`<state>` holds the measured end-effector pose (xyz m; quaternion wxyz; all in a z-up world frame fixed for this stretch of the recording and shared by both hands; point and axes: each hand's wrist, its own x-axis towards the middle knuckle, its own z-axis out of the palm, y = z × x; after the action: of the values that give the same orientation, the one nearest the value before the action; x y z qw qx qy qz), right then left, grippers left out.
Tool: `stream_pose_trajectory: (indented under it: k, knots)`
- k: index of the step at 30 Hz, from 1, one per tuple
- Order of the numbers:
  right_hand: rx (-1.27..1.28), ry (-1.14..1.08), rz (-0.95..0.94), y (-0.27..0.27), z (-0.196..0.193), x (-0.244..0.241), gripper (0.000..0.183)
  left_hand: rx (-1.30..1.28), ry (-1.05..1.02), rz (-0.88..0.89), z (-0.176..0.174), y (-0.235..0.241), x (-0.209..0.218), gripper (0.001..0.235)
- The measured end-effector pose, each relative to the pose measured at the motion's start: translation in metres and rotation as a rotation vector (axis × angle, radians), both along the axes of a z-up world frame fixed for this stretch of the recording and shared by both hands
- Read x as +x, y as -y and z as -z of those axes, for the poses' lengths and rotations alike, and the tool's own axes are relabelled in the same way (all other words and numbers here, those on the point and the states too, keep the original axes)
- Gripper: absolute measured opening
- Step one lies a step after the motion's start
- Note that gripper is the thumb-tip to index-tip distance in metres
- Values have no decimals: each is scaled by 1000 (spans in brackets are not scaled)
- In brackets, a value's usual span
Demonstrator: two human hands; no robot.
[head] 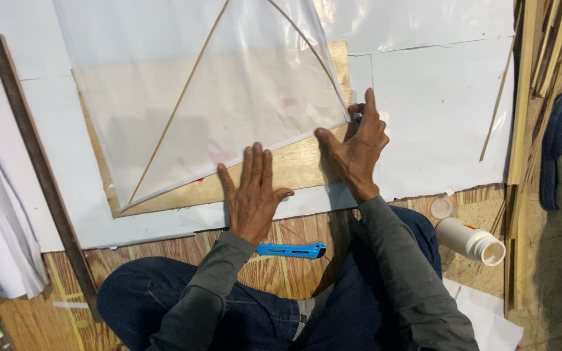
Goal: The person sits on the floor and assembles a kite by folding and pressing a translucent sheet over a wooden frame. They repeatedly smooth the sheet along the frame edges to secure it in place.
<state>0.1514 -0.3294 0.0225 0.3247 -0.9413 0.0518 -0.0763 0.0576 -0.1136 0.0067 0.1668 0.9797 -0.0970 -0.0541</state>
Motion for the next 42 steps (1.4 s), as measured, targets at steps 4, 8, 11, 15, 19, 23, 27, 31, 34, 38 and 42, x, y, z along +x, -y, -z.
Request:
stream_pose_trajectory:
  k: [4,8,11,15,19,23,27,31,34,38,42]
  knots:
    - [90,-3,2,7,6,2,108,65,-20,-65,9,-25,-18,93]
    - [137,38,12,11,10,3,94,57,39,-122,18,-37,-24,93]
    - [133,68,11,15,16,-1,85,49,92,-148,29,-41,-25,86]
    - [121,57,-11,19,21,-6,75,-42,345,-165,22,-39,-12,65]
    - [62,22,-61,16,2,-16,72,-115,474,-112,9,-21,15,45]
    - [70,-45,-111,19,3,-23,72,-219,354,10,-5,4,36,44]
    - [127,-186,-145,13,-18,-40,66,-211,255,93,-9,18,39,54]
    - [218,-146,-207,22,-53,-56,67,-202,266,154,-14,20,38,50]
    - [202,-109,-127,53,-93,-78,60,-201,267,182,-10,22,38,46]
    - [-214,2,63,129,-112,-138,51,-236,300,190,-9,24,37,39]
    - [-360,-221,340,180,-122,-197,61,-256,326,194,-7,18,39,37]
